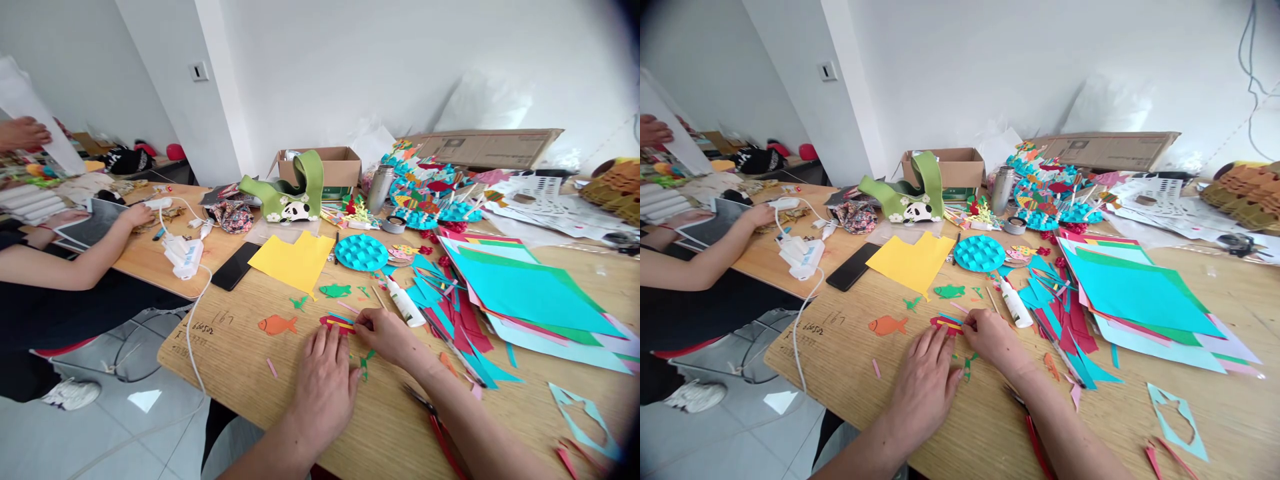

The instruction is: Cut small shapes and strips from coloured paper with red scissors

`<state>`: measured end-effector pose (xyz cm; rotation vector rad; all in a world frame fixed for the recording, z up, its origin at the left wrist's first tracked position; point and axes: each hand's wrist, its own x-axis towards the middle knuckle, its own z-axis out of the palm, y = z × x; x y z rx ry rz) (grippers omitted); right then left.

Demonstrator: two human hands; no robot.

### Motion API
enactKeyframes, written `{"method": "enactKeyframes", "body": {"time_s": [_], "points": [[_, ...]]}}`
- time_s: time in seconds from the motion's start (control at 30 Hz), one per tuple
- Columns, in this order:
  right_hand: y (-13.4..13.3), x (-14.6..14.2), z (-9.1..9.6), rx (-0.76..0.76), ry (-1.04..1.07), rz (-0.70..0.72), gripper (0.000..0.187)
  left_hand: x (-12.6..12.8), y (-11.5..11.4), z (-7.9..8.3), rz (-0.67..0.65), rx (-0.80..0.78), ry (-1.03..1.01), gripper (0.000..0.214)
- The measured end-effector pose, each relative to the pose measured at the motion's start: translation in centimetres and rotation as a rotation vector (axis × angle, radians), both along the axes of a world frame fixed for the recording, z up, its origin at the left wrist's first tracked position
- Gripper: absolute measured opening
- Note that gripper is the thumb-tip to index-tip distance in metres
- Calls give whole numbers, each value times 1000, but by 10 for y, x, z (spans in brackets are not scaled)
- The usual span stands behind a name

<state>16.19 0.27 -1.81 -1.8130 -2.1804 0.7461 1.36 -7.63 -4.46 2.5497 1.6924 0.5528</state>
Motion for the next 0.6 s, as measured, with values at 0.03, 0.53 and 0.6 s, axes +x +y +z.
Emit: {"method": "enactKeyframes", "body": {"time_s": [0.03, 0.53, 0.6], "points": [[0, 0, 0, 1, -1, 2, 20, 0, 0, 0, 0, -3, -1, 49], [2, 9, -1, 41, -72, -19, 18, 1, 1, -1, -26, 15, 22, 47], [2, 10, 0, 38, -92, -14, 18, 1, 1, -1, -29, 10, 23, 47]]}}
